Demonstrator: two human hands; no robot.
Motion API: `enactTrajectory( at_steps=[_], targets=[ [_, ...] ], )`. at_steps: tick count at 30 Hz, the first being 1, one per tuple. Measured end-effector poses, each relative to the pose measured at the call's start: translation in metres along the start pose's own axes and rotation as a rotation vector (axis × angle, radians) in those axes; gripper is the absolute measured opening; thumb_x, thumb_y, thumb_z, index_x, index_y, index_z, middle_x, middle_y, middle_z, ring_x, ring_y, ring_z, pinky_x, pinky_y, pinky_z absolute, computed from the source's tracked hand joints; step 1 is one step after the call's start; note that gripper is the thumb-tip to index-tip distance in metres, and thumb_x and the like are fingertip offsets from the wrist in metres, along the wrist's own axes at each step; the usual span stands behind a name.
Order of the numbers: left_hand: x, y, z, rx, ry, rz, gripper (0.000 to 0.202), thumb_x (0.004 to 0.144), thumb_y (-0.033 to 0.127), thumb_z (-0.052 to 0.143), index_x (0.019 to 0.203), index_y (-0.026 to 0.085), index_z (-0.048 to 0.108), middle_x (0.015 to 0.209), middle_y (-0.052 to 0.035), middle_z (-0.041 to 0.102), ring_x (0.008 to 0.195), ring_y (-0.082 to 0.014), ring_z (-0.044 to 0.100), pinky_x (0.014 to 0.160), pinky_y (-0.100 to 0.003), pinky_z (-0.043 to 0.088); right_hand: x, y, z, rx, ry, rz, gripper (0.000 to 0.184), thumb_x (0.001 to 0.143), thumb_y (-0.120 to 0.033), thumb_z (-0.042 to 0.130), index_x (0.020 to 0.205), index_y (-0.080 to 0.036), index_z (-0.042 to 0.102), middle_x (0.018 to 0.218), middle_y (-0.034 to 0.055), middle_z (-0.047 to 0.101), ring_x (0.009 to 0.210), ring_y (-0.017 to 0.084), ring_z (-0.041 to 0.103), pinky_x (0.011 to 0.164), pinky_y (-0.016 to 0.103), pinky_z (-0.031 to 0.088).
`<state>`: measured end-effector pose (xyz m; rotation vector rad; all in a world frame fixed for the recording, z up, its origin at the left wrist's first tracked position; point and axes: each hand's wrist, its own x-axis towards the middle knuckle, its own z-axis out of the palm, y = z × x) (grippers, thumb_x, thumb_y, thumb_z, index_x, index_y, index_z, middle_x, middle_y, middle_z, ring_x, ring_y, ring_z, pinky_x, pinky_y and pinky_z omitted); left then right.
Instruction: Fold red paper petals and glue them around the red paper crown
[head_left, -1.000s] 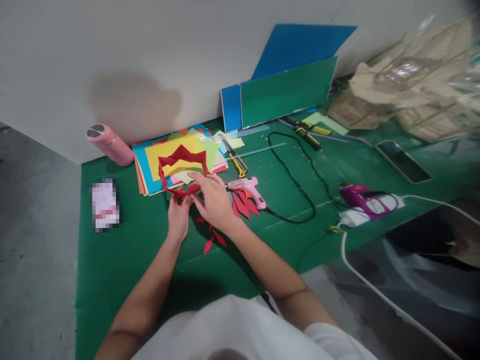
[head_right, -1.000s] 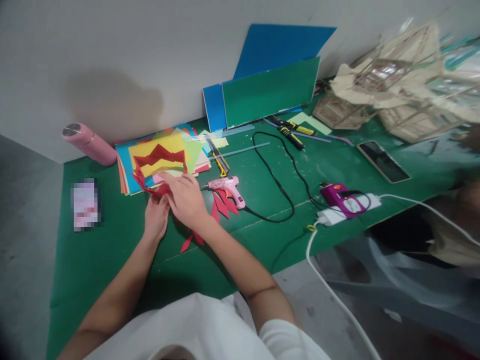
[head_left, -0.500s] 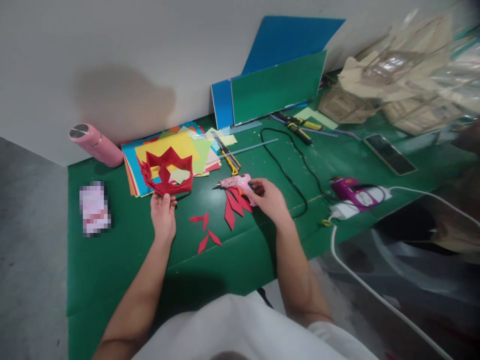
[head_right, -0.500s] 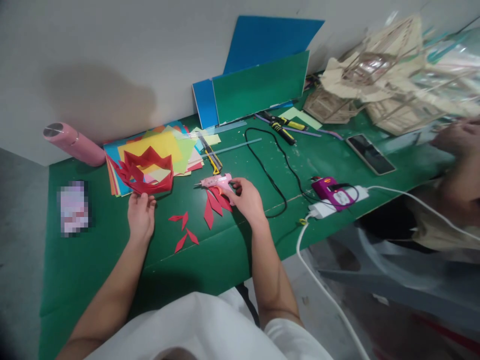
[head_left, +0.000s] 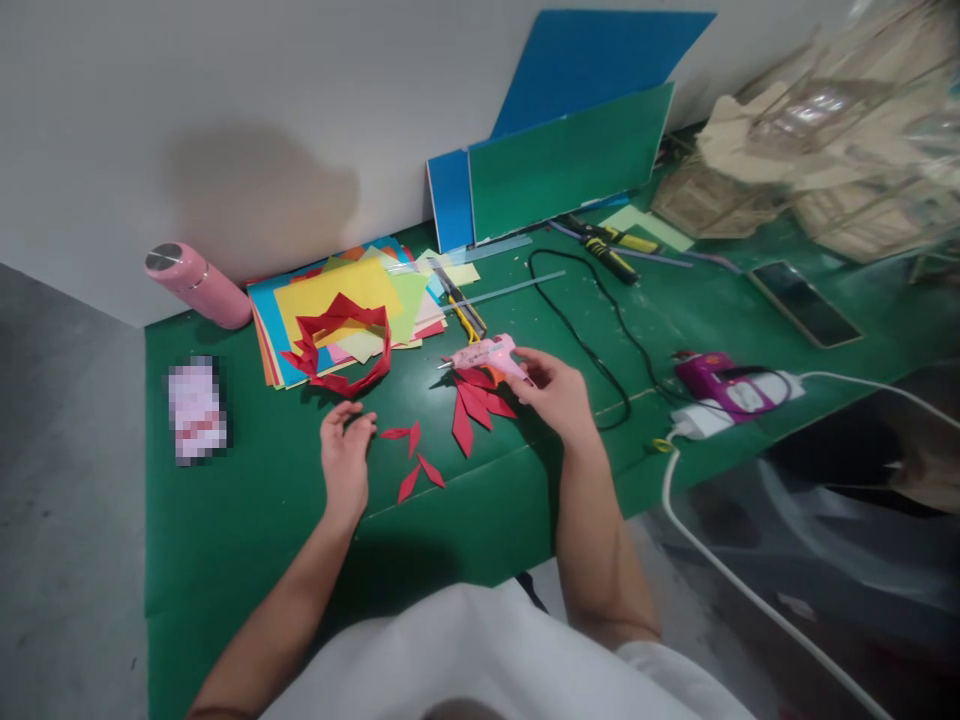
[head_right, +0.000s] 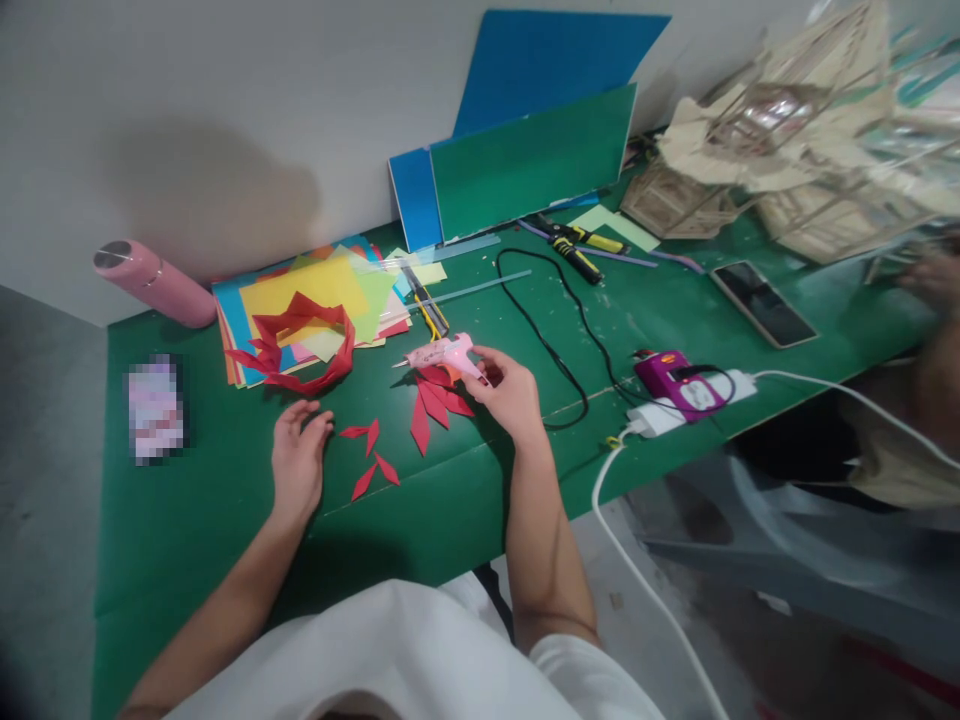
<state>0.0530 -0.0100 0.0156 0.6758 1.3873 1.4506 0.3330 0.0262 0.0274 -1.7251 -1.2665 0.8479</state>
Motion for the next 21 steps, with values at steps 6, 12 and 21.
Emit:
enactTrajectory(
  at_steps=[6,12,21],
  targets=[
    [-0.019,0.007,-0.005,0.575,-0.286,0.463,0.012,0.078,0.025,0.068,0.089,0.022,0.070,0.100,-0.0072,0.061,0.090,-0.0182,0.060,0.075,-0.029,0.051,-0.001,-0.005,0.004,0.159,0.020,-0.031,0.060,0.066,-0.040,0.073,0.120,-0.016,0.064,0.092,0.0050,0.064,0.055,0.010,0.056,0.049,0.026,0.049],
    [-0.024,0.028,-0.012,0.695,-0.251,0.950,0.012,0.076,0.018,0.067,0.085,0.025,0.072,0.077,-0.0034,0.065,0.066,-0.0141,0.060,0.059,-0.025,0.050,0.003,0.004,0.008,0.314,0.122,0.026,0.062,0.065,-0.045,0.074,0.120,-0.019,0.064,0.098,0.0070,0.067,0.062,0.013,0.062,0.049,0.027,0.052],
    [-0.018,0.046,-0.039,0.758,0.048,1.114,0.016,0.069,0.014,0.074,0.082,0.022,0.066,0.070,0.0003,0.056,0.057,-0.0117,0.051,0.055,-0.024,0.042,0.003,-0.002,0.009,0.396,0.125,0.110,0.053,0.059,-0.044,0.081,0.103,-0.017,0.072,0.081,0.0033,0.070,0.057,0.011,0.056,0.049,0.025,0.047]
  ],
)
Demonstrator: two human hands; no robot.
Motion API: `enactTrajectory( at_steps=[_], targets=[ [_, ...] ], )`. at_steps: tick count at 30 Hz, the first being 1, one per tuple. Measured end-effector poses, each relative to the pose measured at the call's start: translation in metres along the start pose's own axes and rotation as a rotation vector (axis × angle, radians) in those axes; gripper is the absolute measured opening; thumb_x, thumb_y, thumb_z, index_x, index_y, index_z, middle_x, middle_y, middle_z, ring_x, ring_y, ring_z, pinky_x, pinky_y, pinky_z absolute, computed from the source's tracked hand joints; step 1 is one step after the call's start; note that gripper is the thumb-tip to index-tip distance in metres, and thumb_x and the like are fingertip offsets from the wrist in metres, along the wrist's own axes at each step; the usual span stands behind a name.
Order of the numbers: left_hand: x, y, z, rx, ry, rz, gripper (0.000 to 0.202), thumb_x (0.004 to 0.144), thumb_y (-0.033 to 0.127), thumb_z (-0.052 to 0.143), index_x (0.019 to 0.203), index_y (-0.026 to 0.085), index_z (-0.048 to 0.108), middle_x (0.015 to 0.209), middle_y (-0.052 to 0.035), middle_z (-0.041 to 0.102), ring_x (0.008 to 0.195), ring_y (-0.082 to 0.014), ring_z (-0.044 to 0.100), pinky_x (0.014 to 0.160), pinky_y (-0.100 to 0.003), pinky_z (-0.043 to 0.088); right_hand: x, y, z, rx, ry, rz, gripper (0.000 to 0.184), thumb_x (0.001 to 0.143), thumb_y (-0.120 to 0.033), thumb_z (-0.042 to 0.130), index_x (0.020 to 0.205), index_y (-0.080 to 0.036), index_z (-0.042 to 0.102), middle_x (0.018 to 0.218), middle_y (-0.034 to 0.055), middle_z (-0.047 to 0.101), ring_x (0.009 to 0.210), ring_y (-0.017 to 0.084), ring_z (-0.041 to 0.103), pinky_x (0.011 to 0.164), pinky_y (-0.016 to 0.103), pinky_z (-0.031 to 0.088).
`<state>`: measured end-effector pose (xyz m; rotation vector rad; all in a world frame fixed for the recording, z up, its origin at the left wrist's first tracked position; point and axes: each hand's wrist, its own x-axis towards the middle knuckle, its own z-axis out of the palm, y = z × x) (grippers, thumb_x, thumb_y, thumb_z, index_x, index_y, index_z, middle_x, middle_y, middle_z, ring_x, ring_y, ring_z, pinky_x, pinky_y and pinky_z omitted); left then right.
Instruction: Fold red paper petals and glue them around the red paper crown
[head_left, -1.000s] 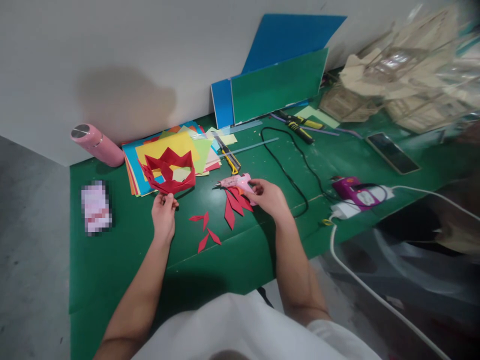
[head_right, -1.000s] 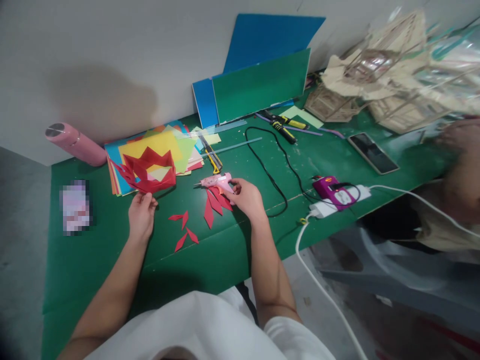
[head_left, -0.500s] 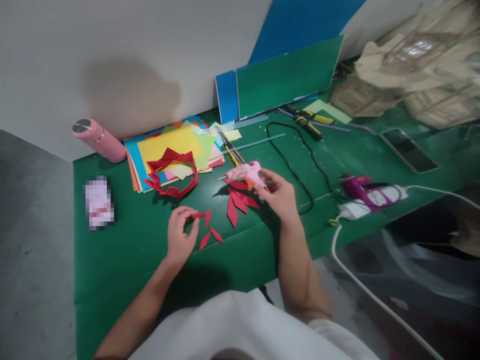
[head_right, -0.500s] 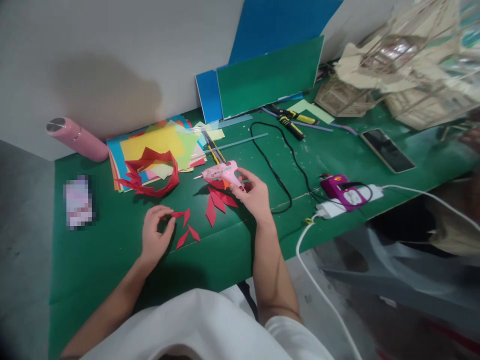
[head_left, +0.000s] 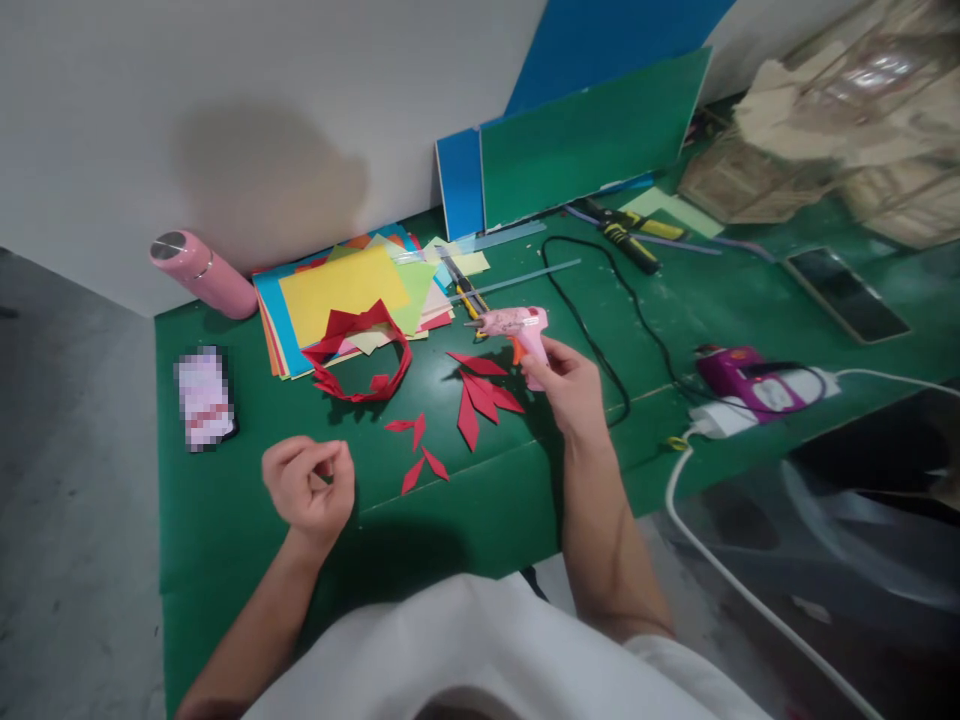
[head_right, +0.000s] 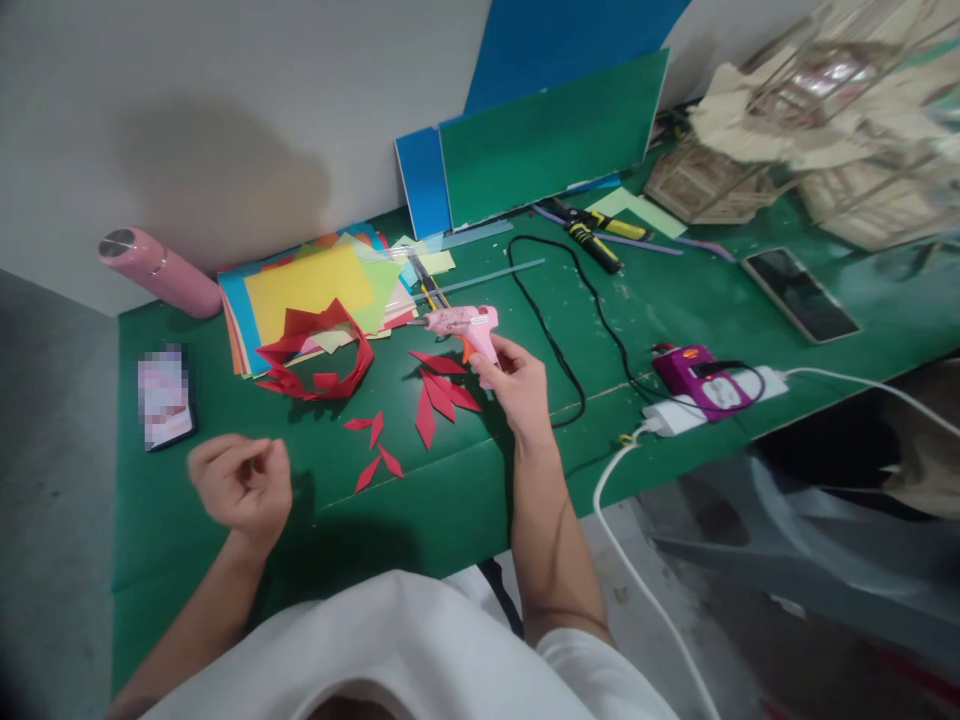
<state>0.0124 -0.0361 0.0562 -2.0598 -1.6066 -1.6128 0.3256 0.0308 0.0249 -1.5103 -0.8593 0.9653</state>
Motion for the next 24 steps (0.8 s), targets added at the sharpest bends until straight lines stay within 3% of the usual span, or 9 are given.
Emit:
enactTrajectory(
  at_steps=[2,3,6,10,14,20,24],
  targets=[
    [-0.005,-0.007,0.012,0.030,-0.285,-0.097,0.003,0.078,0.022,0.069,0.081,0.022,0.068,0.063,0.0008,0.056,0.058,-0.0132,0.051,0.059,-0.026,0.040,0.000,-0.001,0.001,0.012,0.013,-0.007,0.047,0.058,-0.044,0.081,0.097,-0.018,0.074,0.074,0.0008,0.067,0.054,0.009,0.053,0.047,0.023,0.045],
    [-0.008,-0.010,0.018,0.053,-0.406,-0.143,0.007,0.082,0.027,0.067,0.077,0.022,0.068,0.060,0.0010,0.055,0.058,-0.0139,0.051,0.060,-0.026,0.038,0.000,-0.001,0.002,0.016,0.019,-0.010,0.045,0.058,-0.044,0.081,0.095,-0.018,0.074,0.071,-0.0001,0.066,0.052,0.009,0.052,0.047,0.023,0.044],
    [-0.014,-0.019,0.039,0.132,-0.536,-0.324,0.022,0.079,0.043,0.069,0.074,0.022,0.070,0.054,0.0014,0.049,0.055,-0.0156,0.049,0.056,-0.027,0.031,0.001,0.001,0.003,0.022,0.028,-0.007,0.043,0.059,-0.044,0.080,0.094,-0.018,0.074,0.067,-0.0008,0.064,0.052,0.009,0.053,0.047,0.022,0.045],
    [-0.013,-0.021,0.058,0.247,-0.553,-0.425,0.027,0.078,0.048,0.069,0.075,0.021,0.071,0.057,-0.0012,0.056,0.059,-0.0183,0.054,0.055,-0.028,0.029,0.002,0.003,0.005,0.007,0.034,-0.012,0.046,0.059,-0.046,0.080,0.094,-0.018,0.073,0.070,-0.0002,0.066,0.053,0.009,0.054,0.046,0.022,0.046],
    [-0.012,-0.018,0.061,0.342,-0.545,-0.382,0.025,0.086,0.041,0.059,0.077,0.020,0.071,0.062,-0.0020,0.061,0.062,-0.0172,0.057,0.057,-0.027,0.035,0.004,0.006,0.005,0.005,0.035,-0.036,0.046,0.059,-0.047,0.080,0.094,-0.018,0.073,0.068,-0.0010,0.065,0.051,0.009,0.053,0.045,0.022,0.046],
    [-0.017,-0.027,0.046,0.104,-0.353,-0.276,0.022,0.086,0.036,0.061,0.075,0.019,0.069,0.086,-0.0055,0.067,0.080,-0.0172,0.063,0.073,-0.029,0.050,0.004,0.008,0.003,-0.010,0.034,-0.064,0.046,0.061,-0.048,0.079,0.095,-0.018,0.073,0.072,-0.0004,0.067,0.052,0.009,0.055,0.045,0.023,0.047],
    [-0.017,-0.031,0.046,-0.082,-0.369,-0.347,0.019,0.086,0.034,0.061,0.075,0.018,0.066,0.102,-0.0080,0.071,0.095,-0.0200,0.068,0.089,-0.038,0.053,0.004,0.007,0.003,0.000,0.039,-0.060,0.046,0.061,-0.048,0.079,0.095,-0.019,0.072,0.074,0.0000,0.067,0.054,0.009,0.056,0.045,0.022,0.046]
  ],
)
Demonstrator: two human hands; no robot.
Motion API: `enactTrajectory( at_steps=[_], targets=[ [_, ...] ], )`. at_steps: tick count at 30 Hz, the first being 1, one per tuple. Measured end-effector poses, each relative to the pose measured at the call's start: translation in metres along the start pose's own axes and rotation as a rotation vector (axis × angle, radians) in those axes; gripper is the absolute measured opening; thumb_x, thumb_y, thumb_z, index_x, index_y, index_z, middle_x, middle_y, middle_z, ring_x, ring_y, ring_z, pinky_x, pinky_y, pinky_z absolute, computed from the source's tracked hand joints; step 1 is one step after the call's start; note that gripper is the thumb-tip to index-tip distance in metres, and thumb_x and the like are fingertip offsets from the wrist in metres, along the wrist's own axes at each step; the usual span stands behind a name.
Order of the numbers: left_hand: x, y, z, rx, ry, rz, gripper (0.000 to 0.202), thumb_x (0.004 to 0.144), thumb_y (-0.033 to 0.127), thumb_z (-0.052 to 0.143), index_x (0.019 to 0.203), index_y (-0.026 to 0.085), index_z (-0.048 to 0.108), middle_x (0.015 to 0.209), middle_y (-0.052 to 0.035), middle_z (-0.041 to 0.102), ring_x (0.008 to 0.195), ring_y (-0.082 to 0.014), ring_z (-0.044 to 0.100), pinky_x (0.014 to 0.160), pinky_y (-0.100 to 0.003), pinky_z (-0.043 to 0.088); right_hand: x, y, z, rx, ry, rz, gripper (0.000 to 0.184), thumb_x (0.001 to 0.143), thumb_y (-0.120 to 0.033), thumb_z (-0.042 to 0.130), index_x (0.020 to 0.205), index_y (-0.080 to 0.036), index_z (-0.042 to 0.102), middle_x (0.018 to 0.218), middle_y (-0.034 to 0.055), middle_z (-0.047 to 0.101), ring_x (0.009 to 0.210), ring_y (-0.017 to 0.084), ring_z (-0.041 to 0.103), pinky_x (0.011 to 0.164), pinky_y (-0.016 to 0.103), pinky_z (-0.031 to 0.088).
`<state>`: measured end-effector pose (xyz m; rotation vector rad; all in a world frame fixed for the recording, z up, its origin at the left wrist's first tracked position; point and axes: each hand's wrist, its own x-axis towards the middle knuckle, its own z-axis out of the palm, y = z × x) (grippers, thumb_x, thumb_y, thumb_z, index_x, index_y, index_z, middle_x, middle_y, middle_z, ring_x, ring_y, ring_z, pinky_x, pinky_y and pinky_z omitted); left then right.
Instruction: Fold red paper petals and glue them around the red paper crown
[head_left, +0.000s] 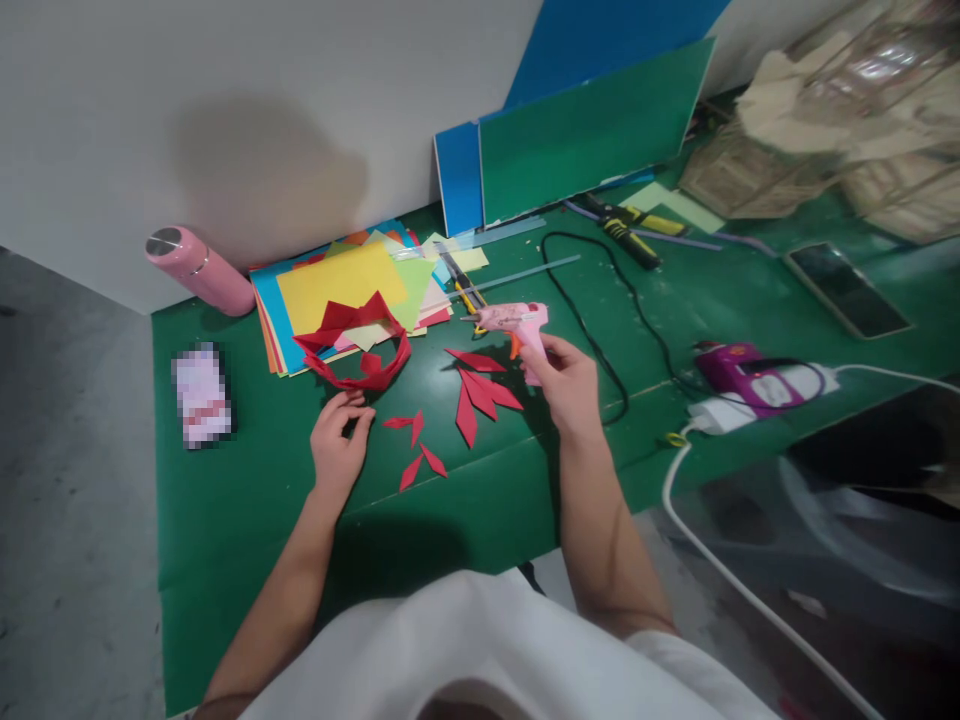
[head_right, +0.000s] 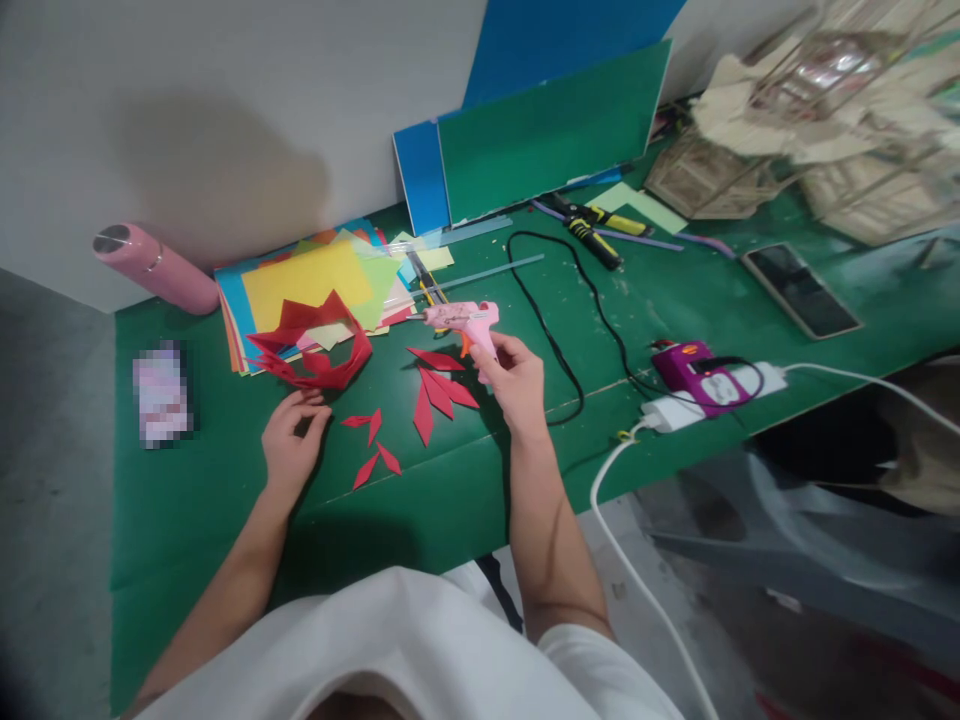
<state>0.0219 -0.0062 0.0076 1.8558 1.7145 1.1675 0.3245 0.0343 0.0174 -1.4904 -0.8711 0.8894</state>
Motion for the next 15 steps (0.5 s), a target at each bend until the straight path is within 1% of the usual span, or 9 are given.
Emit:
enactTrajectory(
  at_steps=[2,4,7,9,10,11,12,14,15],
  targets=[
    [0.003,-0.001,0.001,-0.139,-0.074,-0.042,0.020,0.086,0.034,0.061,0.075,0.018,0.063,0.121,-0.0118,0.066,0.108,-0.0231,0.066,0.095,-0.043,0.052,0.000,-0.001,0.000,0.002,0.004,0.006,0.046,0.061,-0.048,0.079,0.095,-0.018,0.072,0.075,0.0006,0.067,0.055,0.010,0.056,0.045,0.022,0.046],
    [0.006,-0.003,0.000,-0.285,-0.155,-0.078,0.022,0.084,0.035,0.062,0.072,0.018,0.058,0.138,-0.0148,0.055,0.123,-0.0265,0.058,0.101,-0.048,0.048,-0.001,-0.002,0.000,0.003,0.004,0.006,0.046,0.061,-0.049,0.079,0.094,-0.018,0.072,0.075,0.0008,0.067,0.055,0.010,0.057,0.045,0.022,0.046],
    [0.014,-0.009,-0.005,-0.458,-0.279,-0.098,0.026,0.082,0.034,0.062,0.065,0.018,0.052,0.150,-0.0151,0.041,0.135,-0.0294,0.045,0.109,-0.053,0.039,-0.001,-0.003,0.000,0.009,0.006,0.005,0.045,0.061,-0.049,0.078,0.093,-0.018,0.072,0.070,-0.0003,0.066,0.054,0.010,0.056,0.045,0.022,0.046],
    [0.019,-0.013,-0.010,-0.533,-0.360,-0.091,0.028,0.080,0.035,0.063,0.062,0.018,0.050,0.152,-0.0136,0.037,0.139,-0.0302,0.038,0.112,-0.054,0.034,-0.001,-0.003,0.001,0.013,0.004,0.002,0.043,0.062,-0.048,0.078,0.091,-0.018,0.072,0.067,-0.0013,0.064,0.053,0.010,0.055,0.045,0.022,0.045],
    [0.022,-0.014,-0.013,-0.555,-0.394,-0.091,0.030,0.079,0.035,0.063,0.060,0.019,0.048,0.152,-0.0130,0.038,0.140,-0.0304,0.037,0.113,-0.054,0.032,-0.001,-0.003,0.001,0.016,0.000,0.002,0.042,0.062,-0.048,0.078,0.091,-0.018,0.072,0.067,-0.0015,0.063,0.053,0.010,0.055,0.045,0.022,0.044],
    [0.023,-0.014,-0.017,-0.568,-0.417,-0.100,0.031,0.079,0.036,0.063,0.059,0.019,0.048,0.149,-0.0130,0.042,0.139,-0.0305,0.039,0.112,-0.054,0.032,-0.001,-0.003,0.002,0.021,-0.002,0.003,0.042,0.062,-0.047,0.078,0.091,-0.018,0.071,0.067,-0.0016,0.063,0.053,0.009,0.054,0.045,0.022,0.044],
    [0.024,-0.013,-0.021,-0.571,-0.424,-0.119,0.031,0.079,0.036,0.063,0.058,0.019,0.048,0.144,-0.0133,0.050,0.135,-0.0302,0.045,0.110,-0.054,0.035,-0.002,-0.004,0.002,0.027,-0.003,0.008,0.042,0.061,-0.047,0.078,0.091,-0.018,0.071,0.068,-0.0014,0.063,0.053,0.009,0.054,0.045,0.022,0.044],
    [0.024,-0.008,-0.032,-0.532,-0.411,-0.158,0.027,0.083,0.036,0.060,0.062,0.020,0.053,0.121,-0.0128,0.068,0.115,-0.0273,0.062,0.100,-0.050,0.046,-0.003,-0.004,0.003,0.032,-0.010,0.026,0.043,0.060,-0.047,0.079,0.091,-0.018,0.070,0.072,-0.0007,0.065,0.054,0.009,0.055,0.045,0.022,0.044],
    [0.023,-0.004,-0.037,-0.477,-0.415,-0.148,0.025,0.085,0.035,0.059,0.065,0.020,0.057,0.108,-0.0109,0.073,0.103,-0.0248,0.067,0.092,-0.046,0.050,-0.003,-0.004,0.004,0.026,-0.020,0.035,0.044,0.060,-0.047,0.079,0.091,-0.018,0.069,0.074,-0.0003,0.066,0.055,0.010,0.055,0.045,0.022,0.044]
  ],
)
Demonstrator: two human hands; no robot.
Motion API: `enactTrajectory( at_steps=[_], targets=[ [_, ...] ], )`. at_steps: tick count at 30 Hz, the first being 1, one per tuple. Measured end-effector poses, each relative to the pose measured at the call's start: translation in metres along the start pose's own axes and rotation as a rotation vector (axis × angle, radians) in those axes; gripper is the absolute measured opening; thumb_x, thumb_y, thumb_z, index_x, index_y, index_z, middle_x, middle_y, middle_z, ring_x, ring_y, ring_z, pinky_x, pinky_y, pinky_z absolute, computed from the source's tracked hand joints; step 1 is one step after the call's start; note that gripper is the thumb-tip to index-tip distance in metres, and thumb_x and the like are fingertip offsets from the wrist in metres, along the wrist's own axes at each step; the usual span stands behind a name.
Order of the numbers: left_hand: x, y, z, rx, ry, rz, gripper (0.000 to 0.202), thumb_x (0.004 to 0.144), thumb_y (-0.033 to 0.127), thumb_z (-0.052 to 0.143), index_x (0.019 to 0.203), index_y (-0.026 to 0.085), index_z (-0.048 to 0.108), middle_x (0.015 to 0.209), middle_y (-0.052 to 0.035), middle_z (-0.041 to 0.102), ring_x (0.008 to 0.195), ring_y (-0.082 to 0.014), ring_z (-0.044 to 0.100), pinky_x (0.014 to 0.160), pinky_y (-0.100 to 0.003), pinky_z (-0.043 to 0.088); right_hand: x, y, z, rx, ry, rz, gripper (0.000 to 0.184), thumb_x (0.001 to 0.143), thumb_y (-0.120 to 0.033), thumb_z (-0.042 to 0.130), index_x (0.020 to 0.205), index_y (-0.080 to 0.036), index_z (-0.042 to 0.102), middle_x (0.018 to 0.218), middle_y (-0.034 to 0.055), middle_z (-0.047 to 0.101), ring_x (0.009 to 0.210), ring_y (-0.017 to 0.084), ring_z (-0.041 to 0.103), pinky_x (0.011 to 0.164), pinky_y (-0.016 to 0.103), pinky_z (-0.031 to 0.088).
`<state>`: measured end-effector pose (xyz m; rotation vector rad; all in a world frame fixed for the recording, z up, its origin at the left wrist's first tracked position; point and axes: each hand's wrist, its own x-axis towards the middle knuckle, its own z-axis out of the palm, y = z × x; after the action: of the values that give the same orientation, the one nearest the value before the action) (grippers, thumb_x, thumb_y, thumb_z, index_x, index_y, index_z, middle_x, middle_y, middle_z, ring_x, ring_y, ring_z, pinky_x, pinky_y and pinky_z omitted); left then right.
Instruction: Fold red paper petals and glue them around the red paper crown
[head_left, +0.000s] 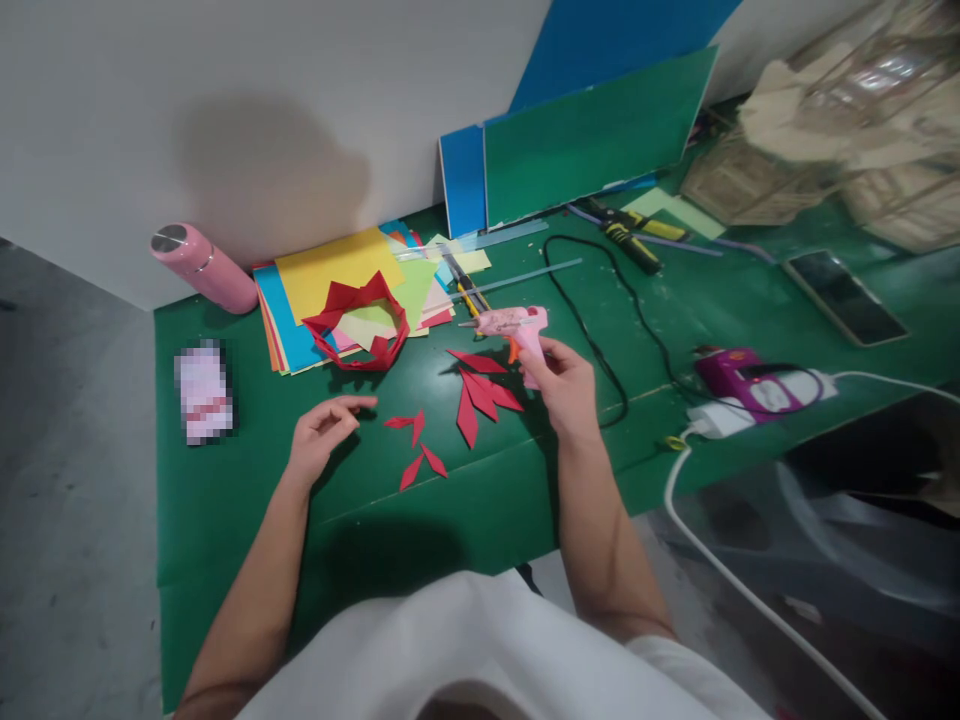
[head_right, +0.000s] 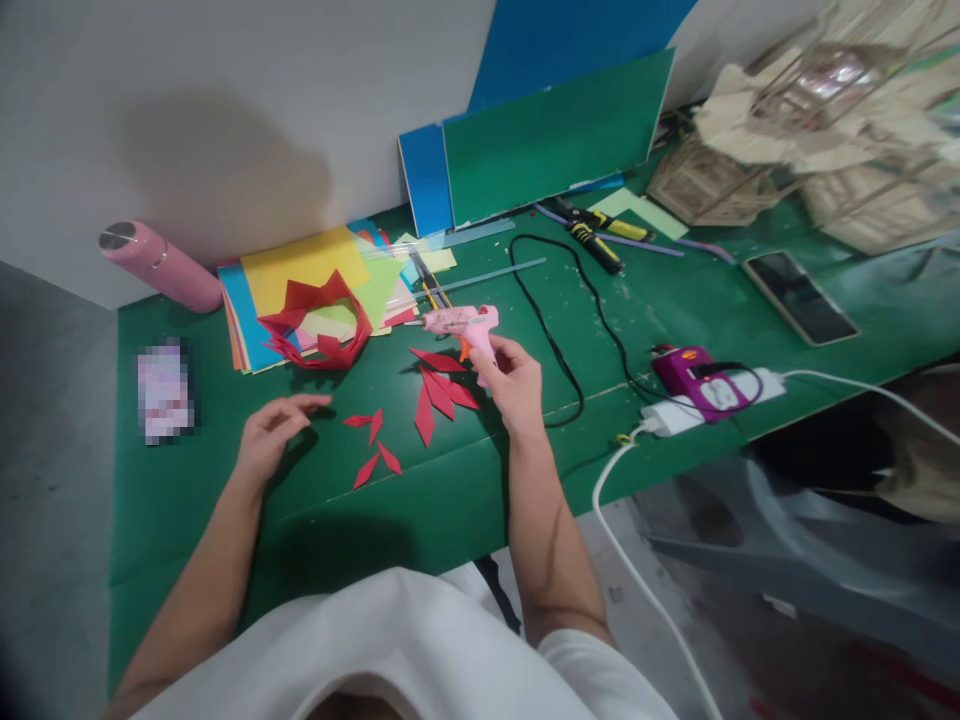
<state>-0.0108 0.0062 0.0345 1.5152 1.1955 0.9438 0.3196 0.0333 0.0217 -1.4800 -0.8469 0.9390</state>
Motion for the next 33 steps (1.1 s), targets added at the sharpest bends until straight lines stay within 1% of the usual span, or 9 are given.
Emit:
enactTrajectory(
  at_steps=[4,7,9,11,14,18,21,28,33],
  targets=[
    [-0.013,0.026,-0.005,0.448,-0.284,0.137,0.030,0.086,0.037,0.062,0.061,0.022,0.064,0.082,-0.0026,0.074,0.080,-0.0184,0.065,0.081,-0.036,0.049,-0.001,0.002,0.002,-0.024,-0.107,-0.002,0.044,0.066,-0.049,0.076,0.096,-0.020,0.062,0.075,-0.0005,0.067,0.056,0.011,0.059,0.048,0.023,0.047],
    [-0.013,0.037,0.003,0.654,-0.220,0.190,0.028,0.085,0.043,0.064,0.067,0.022,0.067,0.086,-0.0026,0.071,0.080,-0.0183,0.062,0.080,-0.035,0.048,-0.001,0.004,0.003,0.035,-0.199,-0.015,0.048,0.068,-0.052,0.075,0.098,-0.024,0.049,0.073,-0.0030,0.067,0.054,0.011,0.061,0.051,0.024,0.049],
    [-0.007,0.037,0.015,0.730,-0.165,0.173,0.022,0.087,0.041,0.062,0.095,0.022,0.069,0.097,-0.0050,0.068,0.092,-0.0204,0.061,0.085,-0.037,0.048,-0.002,0.004,0.004,0.054,-0.244,-0.025,0.050,0.069,-0.053,0.074,0.098,-0.026,0.043,0.069,-0.0054,0.065,0.051,0.011,0.060,0.049,0.023,0.048],
    [0.002,0.034,0.031,0.761,-0.180,0.151,0.028,0.089,0.038,0.059,0.110,0.020,0.066,0.099,-0.0063,0.066,0.095,-0.0214,0.059,0.087,-0.037,0.048,-0.004,0.003,0.005,0.038,-0.276,-0.037,0.050,0.070,-0.053,0.073,0.098,-0.026,0.042,0.065,-0.0075,0.062,0.047,0.010,0.058,0.047,0.022,0.046],
    [0.016,0.025,0.056,0.822,-0.270,0.115,0.031,0.089,0.035,0.059,0.112,0.016,0.064,0.099,-0.0093,0.064,0.093,-0.0237,0.058,0.085,-0.039,0.048,-0.007,-0.001,0.006,-0.027,-0.273,-0.052,0.049,0.068,-0.053,0.074,0.097,-0.024,0.046,0.064,-0.0075,0.058,0.045,0.009,0.052,0.045,0.023,0.044],
    [0.025,0.019,0.071,0.758,-0.332,0.129,0.009,0.088,0.022,0.060,0.091,0.016,0.066,0.093,-0.0074,0.063,0.090,-0.0219,0.058,0.084,-0.036,0.048,-0.012,-0.007,0.010,-0.219,-0.193,-0.091,0.050,0.057,-0.052,0.080,0.086,-0.020,0.054,0.066,-0.0042,0.057,0.051,0.011,0.050,0.048,0.025,0.045],
    [0.026,0.021,0.069,0.635,-0.285,0.101,0.010,0.089,0.016,0.057,0.082,0.018,0.064,0.086,-0.0041,0.062,0.084,-0.0185,0.059,0.080,-0.032,0.048,-0.015,-0.010,0.011,-0.332,-0.156,-0.126,0.051,0.055,-0.052,0.081,0.085,-0.019,0.056,0.071,-0.0010,0.061,0.056,0.013,0.053,0.051,0.027,0.047],
    [0.016,0.027,0.051,0.665,-0.305,0.089,0.023,0.085,0.033,0.065,0.103,0.020,0.064,0.095,-0.0060,0.060,0.090,-0.0223,0.060,0.081,-0.035,0.050,-0.017,-0.011,0.010,-0.384,-0.171,-0.171,0.054,0.060,-0.054,0.078,0.096,-0.018,0.060,0.074,0.0012,0.064,0.057,0.015,0.053,0.052,0.028,0.048],
    [0.011,0.023,0.051,0.698,-0.334,0.057,0.009,0.088,0.020,0.056,0.084,0.018,0.064,0.087,-0.0065,0.061,0.083,-0.0223,0.059,0.077,-0.036,0.048,-0.014,-0.010,0.010,-0.387,-0.158,-0.182,0.054,0.057,-0.056,0.079,0.090,-0.018,0.059,0.077,0.0026,0.065,0.064,0.017,0.056,0.058,0.030,0.050]
  ],
)
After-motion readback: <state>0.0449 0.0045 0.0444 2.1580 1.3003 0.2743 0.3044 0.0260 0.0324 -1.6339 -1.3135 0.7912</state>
